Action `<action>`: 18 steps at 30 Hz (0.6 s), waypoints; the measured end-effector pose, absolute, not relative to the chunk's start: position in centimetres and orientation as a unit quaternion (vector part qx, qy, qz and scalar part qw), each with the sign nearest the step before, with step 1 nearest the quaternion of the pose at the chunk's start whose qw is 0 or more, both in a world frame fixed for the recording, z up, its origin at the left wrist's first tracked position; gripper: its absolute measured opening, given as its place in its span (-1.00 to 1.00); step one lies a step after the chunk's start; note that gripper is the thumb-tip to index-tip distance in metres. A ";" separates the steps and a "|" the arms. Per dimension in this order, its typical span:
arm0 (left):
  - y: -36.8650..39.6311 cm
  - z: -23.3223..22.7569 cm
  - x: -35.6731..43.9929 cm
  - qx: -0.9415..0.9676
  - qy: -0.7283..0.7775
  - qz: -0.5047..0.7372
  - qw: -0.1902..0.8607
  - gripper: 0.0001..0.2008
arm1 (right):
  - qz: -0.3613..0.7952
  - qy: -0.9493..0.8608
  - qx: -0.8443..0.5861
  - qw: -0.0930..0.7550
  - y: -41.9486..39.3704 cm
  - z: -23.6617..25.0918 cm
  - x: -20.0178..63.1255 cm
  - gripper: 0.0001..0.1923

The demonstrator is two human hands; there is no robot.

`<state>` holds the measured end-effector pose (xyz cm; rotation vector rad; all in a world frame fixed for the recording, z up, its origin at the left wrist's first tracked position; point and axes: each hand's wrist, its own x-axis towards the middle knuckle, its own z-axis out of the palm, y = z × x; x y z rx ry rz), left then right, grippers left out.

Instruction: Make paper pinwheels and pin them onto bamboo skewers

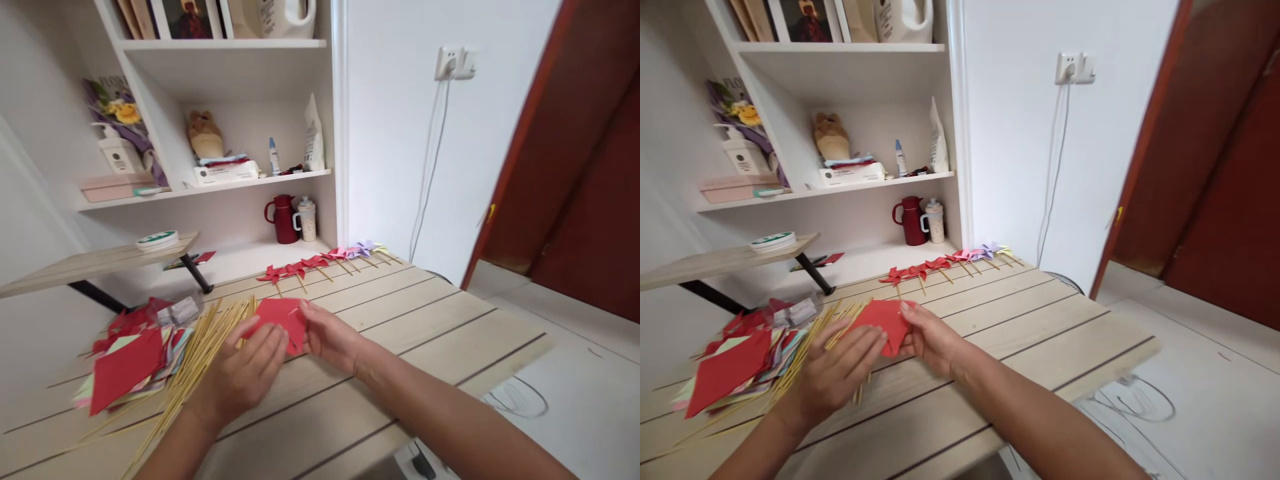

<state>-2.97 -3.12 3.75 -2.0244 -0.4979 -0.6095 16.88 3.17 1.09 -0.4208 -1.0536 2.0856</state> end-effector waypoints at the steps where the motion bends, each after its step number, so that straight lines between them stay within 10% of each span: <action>1: -2.7 3.1 -2.3 -0.830 -0.199 -0.252 0.456 -0.66 | 0.803 -0.400 -0.174 0.407 3.5 1.0 17.2 -0.59; 10: 0.2 -0.9 -2.2 -0.769 -0.341 -0.411 0.351 -0.66 | 0.720 -0.332 -0.309 0.525 6.3 0.8 18.2 -0.70; 18: 0.7 -1.9 -4.1 -0.534 -0.538 -0.649 -0.072 -0.55 | 0.664 -0.521 -0.280 0.457 8.1 3.6 15.7 -0.74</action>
